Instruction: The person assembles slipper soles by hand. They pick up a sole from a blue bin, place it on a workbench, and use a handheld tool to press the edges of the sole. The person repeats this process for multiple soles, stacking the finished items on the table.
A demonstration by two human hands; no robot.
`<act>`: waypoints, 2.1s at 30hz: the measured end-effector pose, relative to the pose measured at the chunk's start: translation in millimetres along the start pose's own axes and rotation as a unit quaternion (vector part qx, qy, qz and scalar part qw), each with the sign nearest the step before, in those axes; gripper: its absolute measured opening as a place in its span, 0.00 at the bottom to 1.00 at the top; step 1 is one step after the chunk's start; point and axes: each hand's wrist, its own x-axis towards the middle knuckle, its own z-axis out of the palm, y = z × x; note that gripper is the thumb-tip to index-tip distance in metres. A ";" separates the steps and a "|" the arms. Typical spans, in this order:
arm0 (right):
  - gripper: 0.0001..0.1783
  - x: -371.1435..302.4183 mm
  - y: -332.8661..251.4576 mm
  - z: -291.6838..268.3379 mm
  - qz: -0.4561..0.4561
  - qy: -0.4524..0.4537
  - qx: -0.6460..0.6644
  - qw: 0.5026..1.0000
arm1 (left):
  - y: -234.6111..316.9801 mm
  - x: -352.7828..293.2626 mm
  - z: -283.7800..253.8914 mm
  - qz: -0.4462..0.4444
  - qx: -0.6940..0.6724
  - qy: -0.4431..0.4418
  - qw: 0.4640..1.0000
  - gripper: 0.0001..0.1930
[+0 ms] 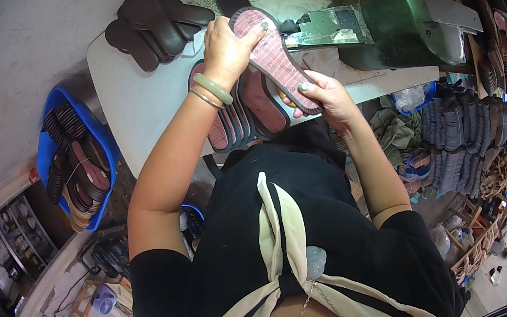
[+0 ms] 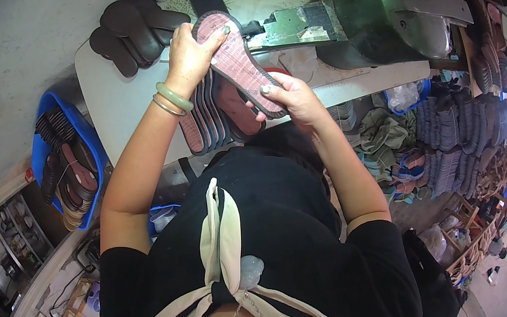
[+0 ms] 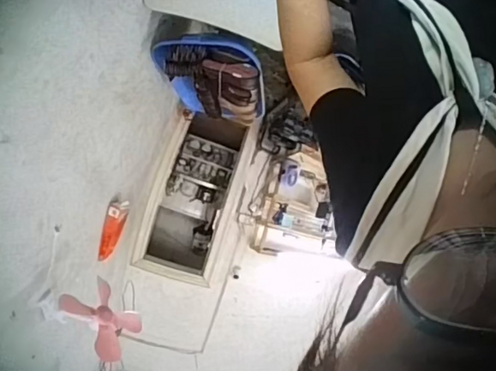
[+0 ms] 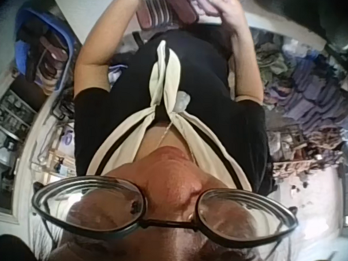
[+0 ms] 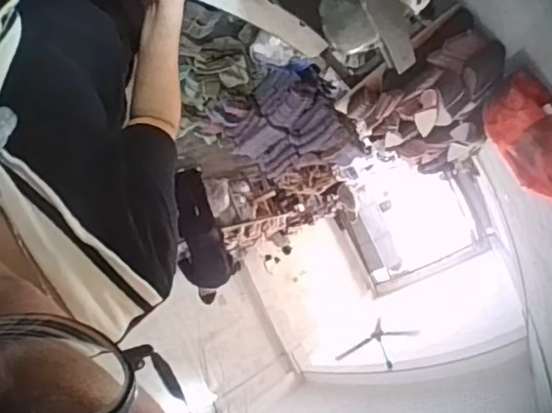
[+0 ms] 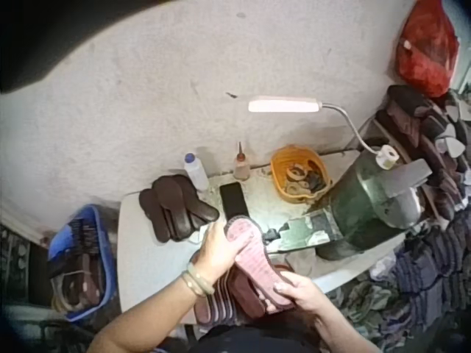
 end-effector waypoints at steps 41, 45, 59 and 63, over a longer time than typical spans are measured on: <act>0.22 98.0 137.4 66.9 -0.085 0.038 -0.525 0.846 | -193.6 -115.3 7.8 -0.164 -0.116 -0.098 0.975 0.40; 0.18 95.6 128.1 96.8 -0.087 0.047 -0.537 0.838 | -163.2 -126.8 -9.3 -0.285 -0.361 -0.128 0.879 0.35; 0.13 39.6 36.0 56.6 -0.141 -0.008 -0.320 0.937 | -81.9 -118.7 -42.2 -0.141 -0.568 -0.248 0.772 0.12; 0.12 42.2 51.5 72.0 -0.365 0.216 -0.388 0.818 | -45.8 -119.7 -28.6 -0.156 -0.507 -0.131 0.837 0.07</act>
